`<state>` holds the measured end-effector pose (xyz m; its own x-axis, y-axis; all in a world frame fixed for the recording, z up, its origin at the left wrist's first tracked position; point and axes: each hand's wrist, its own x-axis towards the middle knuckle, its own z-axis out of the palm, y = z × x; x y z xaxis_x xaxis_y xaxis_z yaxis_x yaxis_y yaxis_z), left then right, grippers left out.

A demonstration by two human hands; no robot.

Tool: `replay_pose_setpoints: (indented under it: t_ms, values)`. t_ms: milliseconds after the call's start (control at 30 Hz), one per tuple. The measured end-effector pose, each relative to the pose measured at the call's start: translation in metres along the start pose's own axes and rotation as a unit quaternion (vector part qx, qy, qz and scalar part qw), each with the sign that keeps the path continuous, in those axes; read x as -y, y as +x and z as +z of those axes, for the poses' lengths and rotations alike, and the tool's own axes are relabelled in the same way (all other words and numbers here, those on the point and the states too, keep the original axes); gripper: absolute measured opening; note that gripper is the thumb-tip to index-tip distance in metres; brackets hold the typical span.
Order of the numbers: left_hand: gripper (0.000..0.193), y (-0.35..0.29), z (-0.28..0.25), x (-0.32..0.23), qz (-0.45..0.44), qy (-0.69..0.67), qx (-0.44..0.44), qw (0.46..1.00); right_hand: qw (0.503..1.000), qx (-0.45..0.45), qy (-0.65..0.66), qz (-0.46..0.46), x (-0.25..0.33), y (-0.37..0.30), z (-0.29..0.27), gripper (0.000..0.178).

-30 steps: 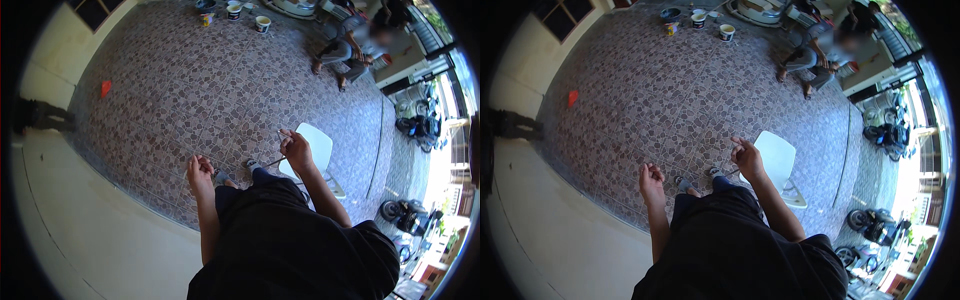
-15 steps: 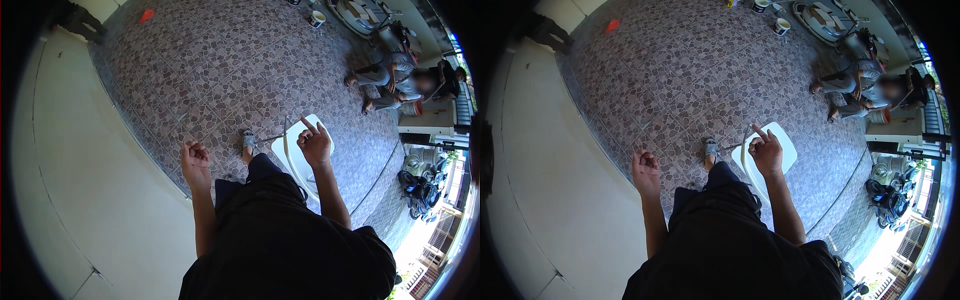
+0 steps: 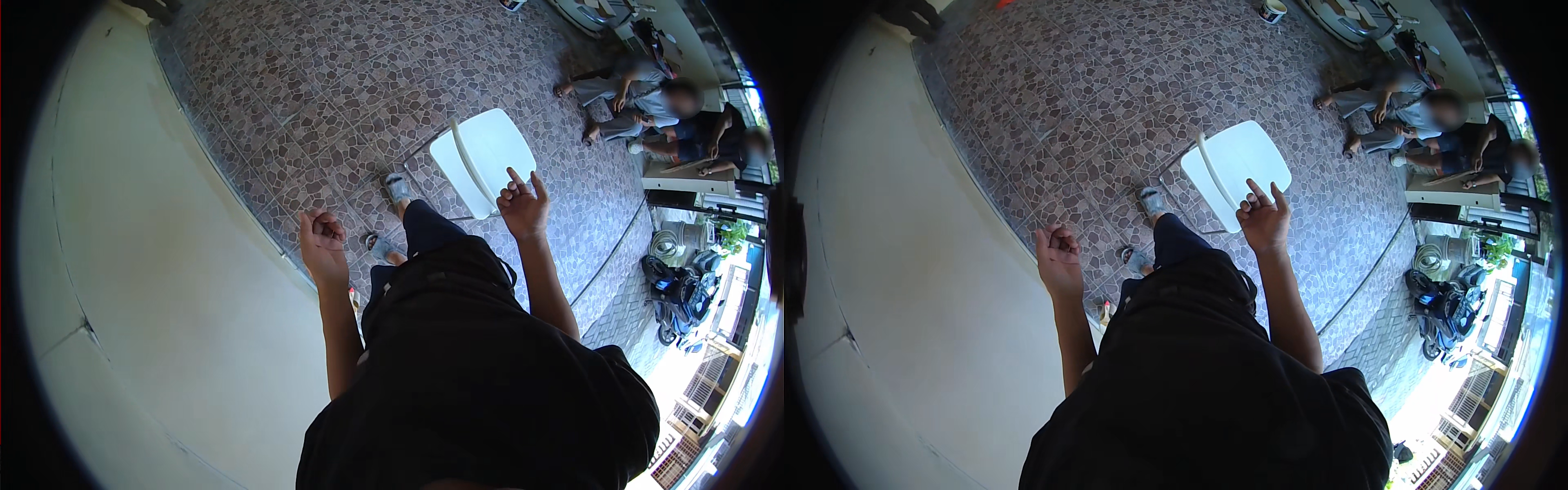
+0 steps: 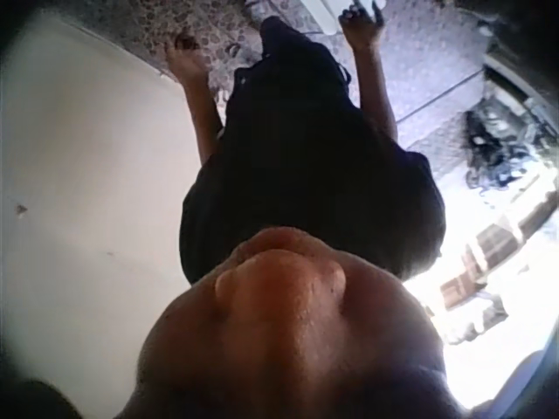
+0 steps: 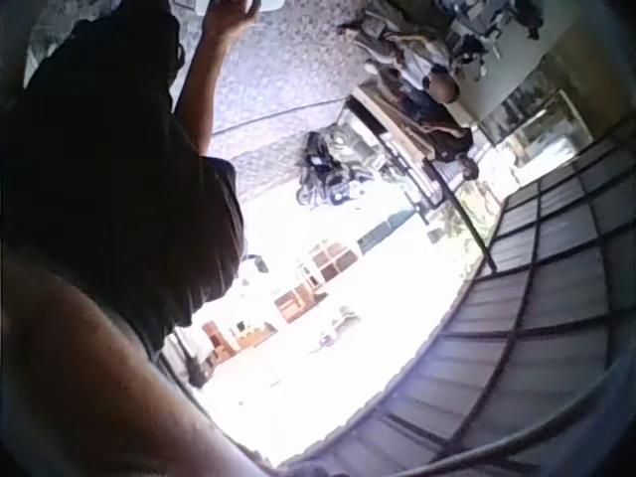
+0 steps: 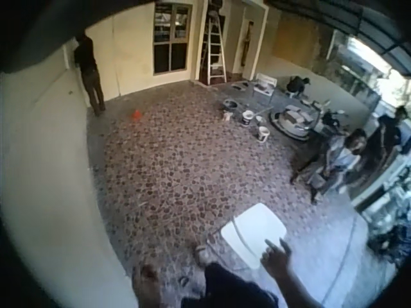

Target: Sweeping wood shavings or wall debris from the edge of a floor and wall using a small hand broom.

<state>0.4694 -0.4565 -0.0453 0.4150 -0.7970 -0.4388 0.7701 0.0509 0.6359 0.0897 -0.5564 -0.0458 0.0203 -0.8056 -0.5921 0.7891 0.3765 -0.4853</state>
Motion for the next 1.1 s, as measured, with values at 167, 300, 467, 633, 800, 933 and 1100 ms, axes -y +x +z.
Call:
replay_pose_setpoints:
  t_ms: [167, 300, 467, 633, 800, 933, 1100]
  values:
    - [0.034, -0.067, -0.020, 0.017, 0.049, -0.014, -0.019, 0.999, 1.000, -0.011, -0.006, 0.027, 0.003, -0.017, -0.044, 0.053]
    - [0.035, -0.115, -0.027, 0.035, 0.112, -0.032, -0.042, 0.992, 0.997, -0.014, -0.045, 0.053, 0.014, -0.016, -0.080, 0.052]
    - [0.036, -0.186, -0.040, 0.075, 0.135, -0.037, -0.097, 0.985, 0.990, 0.011, -0.099, 0.097, 0.026, -0.028, -0.130, 0.054]
    - [0.037, -0.256, -0.041, 0.142, 0.131, -0.048, -0.122, 0.983, 0.966, 0.060, -0.167, 0.187, 0.045, -0.038, -0.182, 0.056]
    - [0.038, -0.315, -0.043, 0.189, 0.108, -0.061, -0.154, 0.980, 0.969, 0.047, -0.134, 0.204, 0.070, -0.060, -0.239, 0.064]
    - [0.037, -0.351, -0.039, 0.213, 0.103, -0.050, -0.168, 0.979, 0.965, 0.023, -0.124, 0.229, 0.073, -0.076, -0.293, 0.069]
    - [0.036, -0.388, -0.035, 0.241, 0.100, -0.071, -0.173, 0.977, 0.950, 0.009, -0.157, 0.270, 0.058, -0.103, -0.341, 0.067]
